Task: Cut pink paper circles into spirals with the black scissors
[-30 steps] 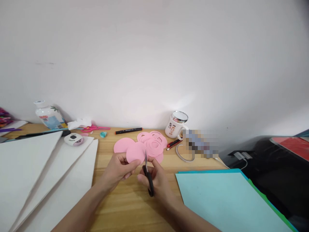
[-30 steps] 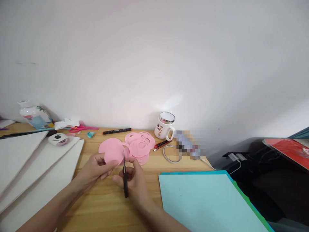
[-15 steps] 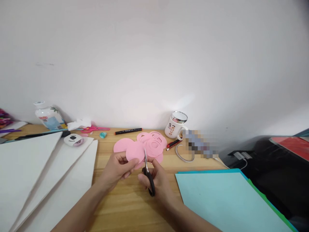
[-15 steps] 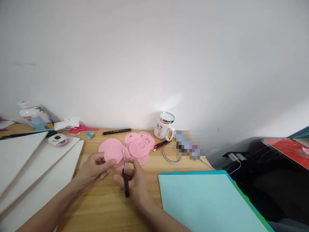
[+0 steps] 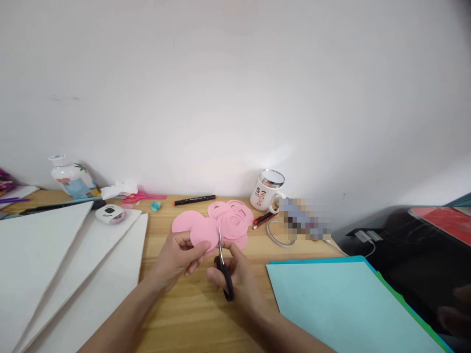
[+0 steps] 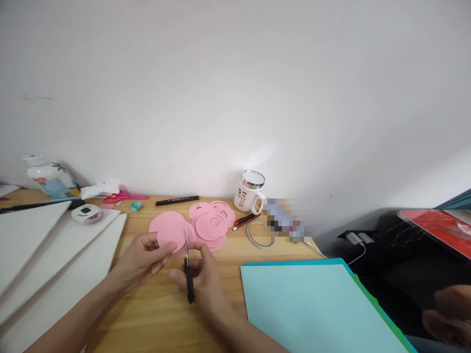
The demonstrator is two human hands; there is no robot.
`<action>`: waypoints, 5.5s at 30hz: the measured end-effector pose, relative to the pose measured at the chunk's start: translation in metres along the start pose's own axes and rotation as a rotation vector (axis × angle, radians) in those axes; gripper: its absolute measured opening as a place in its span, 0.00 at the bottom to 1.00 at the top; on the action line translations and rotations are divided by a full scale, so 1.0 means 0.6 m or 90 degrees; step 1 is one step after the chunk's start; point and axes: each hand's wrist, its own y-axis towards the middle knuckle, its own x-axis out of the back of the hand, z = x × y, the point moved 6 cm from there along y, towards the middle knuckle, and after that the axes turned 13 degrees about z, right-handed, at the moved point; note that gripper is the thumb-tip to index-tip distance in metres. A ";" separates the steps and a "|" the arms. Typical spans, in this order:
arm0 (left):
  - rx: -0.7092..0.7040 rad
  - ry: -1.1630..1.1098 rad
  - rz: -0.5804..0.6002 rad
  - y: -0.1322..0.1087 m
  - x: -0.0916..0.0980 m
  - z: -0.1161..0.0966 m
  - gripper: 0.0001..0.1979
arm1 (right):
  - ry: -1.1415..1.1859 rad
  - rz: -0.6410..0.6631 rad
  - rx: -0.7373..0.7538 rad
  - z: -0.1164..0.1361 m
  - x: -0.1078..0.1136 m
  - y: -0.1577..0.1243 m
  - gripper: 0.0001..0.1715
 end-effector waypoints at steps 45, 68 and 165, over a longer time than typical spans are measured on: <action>-0.010 -0.020 0.015 0.001 -0.003 -0.003 0.15 | -0.047 -0.034 -0.019 0.007 0.002 -0.001 0.26; 0.022 0.032 0.016 -0.001 -0.004 -0.002 0.14 | 0.024 -0.001 0.015 0.010 -0.002 0.000 0.28; 0.020 0.065 0.022 -0.001 -0.008 -0.001 0.19 | -0.016 0.007 -0.017 -0.004 -0.007 -0.002 0.26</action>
